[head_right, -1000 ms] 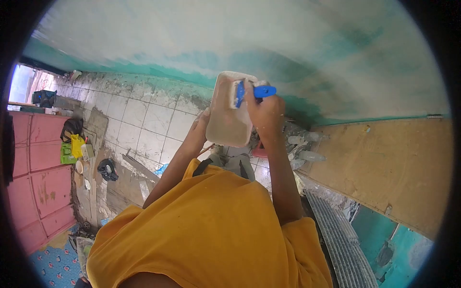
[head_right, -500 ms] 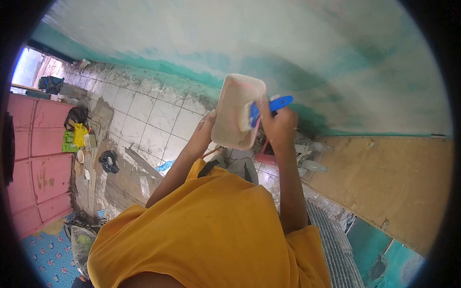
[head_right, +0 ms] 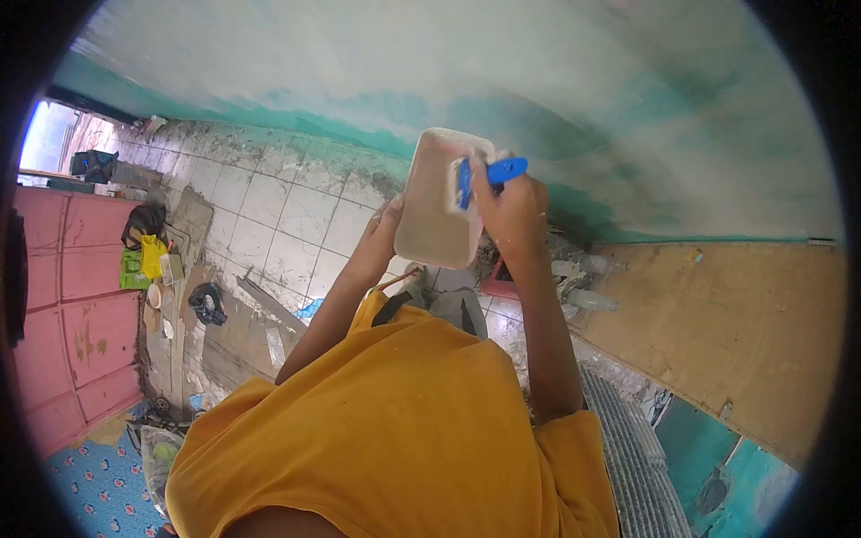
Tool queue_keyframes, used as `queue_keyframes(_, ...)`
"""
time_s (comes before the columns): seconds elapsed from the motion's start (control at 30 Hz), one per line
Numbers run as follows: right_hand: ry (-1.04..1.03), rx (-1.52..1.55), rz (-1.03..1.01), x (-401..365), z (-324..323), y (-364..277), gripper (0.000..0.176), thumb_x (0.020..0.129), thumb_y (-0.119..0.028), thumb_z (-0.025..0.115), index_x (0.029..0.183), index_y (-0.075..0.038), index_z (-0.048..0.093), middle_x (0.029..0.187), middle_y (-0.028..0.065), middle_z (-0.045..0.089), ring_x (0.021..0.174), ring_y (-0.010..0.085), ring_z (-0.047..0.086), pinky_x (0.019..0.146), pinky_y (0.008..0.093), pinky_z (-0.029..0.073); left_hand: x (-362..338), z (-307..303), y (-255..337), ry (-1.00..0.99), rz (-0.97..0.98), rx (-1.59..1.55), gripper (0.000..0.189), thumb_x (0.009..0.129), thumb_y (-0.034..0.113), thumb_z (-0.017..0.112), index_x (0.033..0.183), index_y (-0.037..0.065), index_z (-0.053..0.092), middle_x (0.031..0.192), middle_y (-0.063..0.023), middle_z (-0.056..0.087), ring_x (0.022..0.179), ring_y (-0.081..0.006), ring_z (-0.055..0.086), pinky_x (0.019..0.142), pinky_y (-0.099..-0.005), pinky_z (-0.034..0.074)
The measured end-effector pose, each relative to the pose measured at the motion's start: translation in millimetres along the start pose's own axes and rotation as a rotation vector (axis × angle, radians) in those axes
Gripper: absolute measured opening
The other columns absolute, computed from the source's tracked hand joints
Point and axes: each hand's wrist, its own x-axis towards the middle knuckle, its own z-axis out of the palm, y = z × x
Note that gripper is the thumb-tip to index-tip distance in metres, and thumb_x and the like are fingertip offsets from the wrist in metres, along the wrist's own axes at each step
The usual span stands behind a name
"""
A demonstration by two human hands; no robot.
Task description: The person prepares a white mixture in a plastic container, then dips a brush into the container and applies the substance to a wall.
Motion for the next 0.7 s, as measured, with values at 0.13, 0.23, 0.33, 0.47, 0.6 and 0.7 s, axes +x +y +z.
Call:
queue_keyframes(0.13,-0.005,0.085,-0.037,-9,-4,3,0.033,0.089,-0.028,0.068,0.073,-0.001,0.059,0.063,0.0204,0.059,0.06,0.0416,0.06,0.055,0.0442,0.046,3,-5,-4,0.003,-0.036,-0.063,0.061,0.1,0.053,0.039,0.13,0.002,0.05,0.105,-0.006,0.06,0.088,-0.0112,0.053,0.072,-0.0251,0.043)
queue_keyframes(0.23,0.03,-0.028,0.02,14,0,0,0.032,0.089,-0.028,0.069,0.073,-0.002,0.059,0.063,0.0205,0.059,0.061,0.0419,0.06,0.056,0.0446,0.046,0,2,1,0.003,-0.027,-0.039,0.06,0.101,0.053,0.039,0.13,0.002,0.05,0.103,-0.0047,0.059,0.084,-0.0098,0.052,0.069,-0.0235,0.042)
queue_keyframes(0.33,-0.005,0.057,-0.047,14,6,-13,0.031,0.088,-0.028,0.069,0.074,-0.002,0.059,0.063,0.0201,0.059,0.061,0.0417,0.06,0.056,0.0447,0.046,3,-3,-2,0.0,-0.03,-0.056,0.06,0.101,0.052,0.039,0.13,0.002,0.05,0.103,-0.005,0.059,0.086,-0.0096,0.053,0.07,-0.0234,0.043)
queue_keyframes(0.47,-0.067,0.08,-0.012,-2,-1,-6,0.031,0.088,-0.027,0.069,0.073,-0.002,0.059,0.062,0.0194,0.059,0.058,0.0396,0.06,0.054,0.0435,0.046,6,-12,-4,0.0,0.017,-0.154,0.06,0.102,0.05,0.039,0.133,0.0,0.047,0.104,-0.0066,0.058,0.092,-0.0115,0.054,0.076,-0.0249,0.044)
queue_keyframes(0.6,0.036,-0.042,-0.085,21,15,-6,0.028,0.088,-0.023,0.069,0.072,-0.002,0.058,0.06,0.0177,0.058,0.055,0.0385,0.059,0.052,0.0419,0.045,9,-5,-10,0.044,0.053,-0.066,0.06,0.102,0.048,0.037,0.133,-0.003,0.046,0.108,-0.0091,0.058,0.096,-0.0148,0.055,0.081,-0.0266,0.045)
queue_keyframes(0.7,0.032,0.062,0.03,12,27,-13,0.028,0.088,-0.023,0.069,0.071,-0.002,0.058,0.059,0.0173,0.058,0.054,0.0377,0.059,0.051,0.0415,0.045,13,-11,-12,0.023,0.039,-0.009,0.059,0.103,0.046,0.035,0.133,-0.004,0.045,0.117,-0.0128,0.057,0.107,-0.0186,0.054,0.092,-0.0298,0.044)
